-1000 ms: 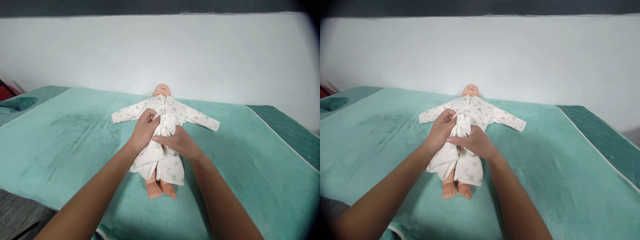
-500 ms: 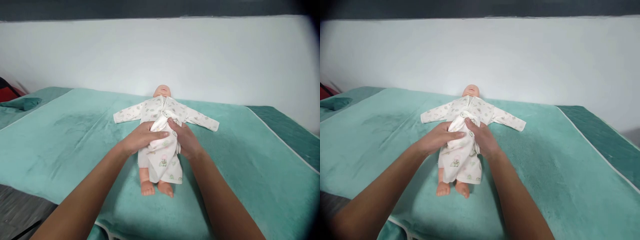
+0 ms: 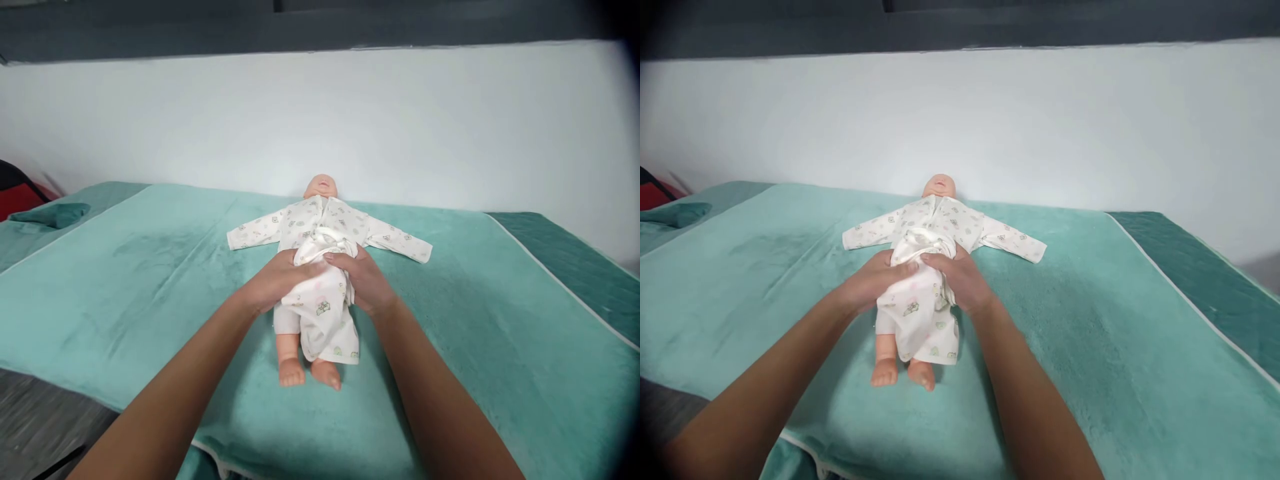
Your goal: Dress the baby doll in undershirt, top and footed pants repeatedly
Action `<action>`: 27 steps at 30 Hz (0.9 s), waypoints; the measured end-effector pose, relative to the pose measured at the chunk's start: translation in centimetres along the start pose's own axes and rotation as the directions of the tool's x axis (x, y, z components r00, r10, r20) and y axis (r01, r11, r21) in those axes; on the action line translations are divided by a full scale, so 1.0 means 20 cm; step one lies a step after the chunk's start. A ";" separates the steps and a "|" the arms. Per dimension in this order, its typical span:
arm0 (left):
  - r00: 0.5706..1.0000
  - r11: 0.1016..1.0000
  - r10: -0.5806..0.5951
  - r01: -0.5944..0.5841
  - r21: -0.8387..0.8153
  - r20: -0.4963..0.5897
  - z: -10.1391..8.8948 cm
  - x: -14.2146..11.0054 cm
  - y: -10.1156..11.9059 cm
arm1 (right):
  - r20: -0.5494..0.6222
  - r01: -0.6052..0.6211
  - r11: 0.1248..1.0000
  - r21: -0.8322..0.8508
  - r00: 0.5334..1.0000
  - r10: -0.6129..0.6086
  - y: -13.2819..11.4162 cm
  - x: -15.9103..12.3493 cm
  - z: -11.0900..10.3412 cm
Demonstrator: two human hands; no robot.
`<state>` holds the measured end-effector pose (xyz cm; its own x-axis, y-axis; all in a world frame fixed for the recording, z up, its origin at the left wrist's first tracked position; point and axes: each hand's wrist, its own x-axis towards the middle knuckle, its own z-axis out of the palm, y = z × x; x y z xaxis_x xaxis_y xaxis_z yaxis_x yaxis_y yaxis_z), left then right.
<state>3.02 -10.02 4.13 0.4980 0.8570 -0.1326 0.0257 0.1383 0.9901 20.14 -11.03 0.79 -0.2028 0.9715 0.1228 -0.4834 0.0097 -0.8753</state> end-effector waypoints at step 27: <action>0.996 0.997 0.067 -0.065 -0.037 0.056 -0.04 -0.03 0.01 | 0.095 0.011 0.994 -0.110 0.995 -0.001 0.01 -0.03 0.02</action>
<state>1.96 -10.09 4.46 0.5466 0.8350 -0.0629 -0.0393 0.1006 0.9942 19.76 -11.63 0.70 -0.2824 0.9446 0.1672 -0.3894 0.0464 -0.9199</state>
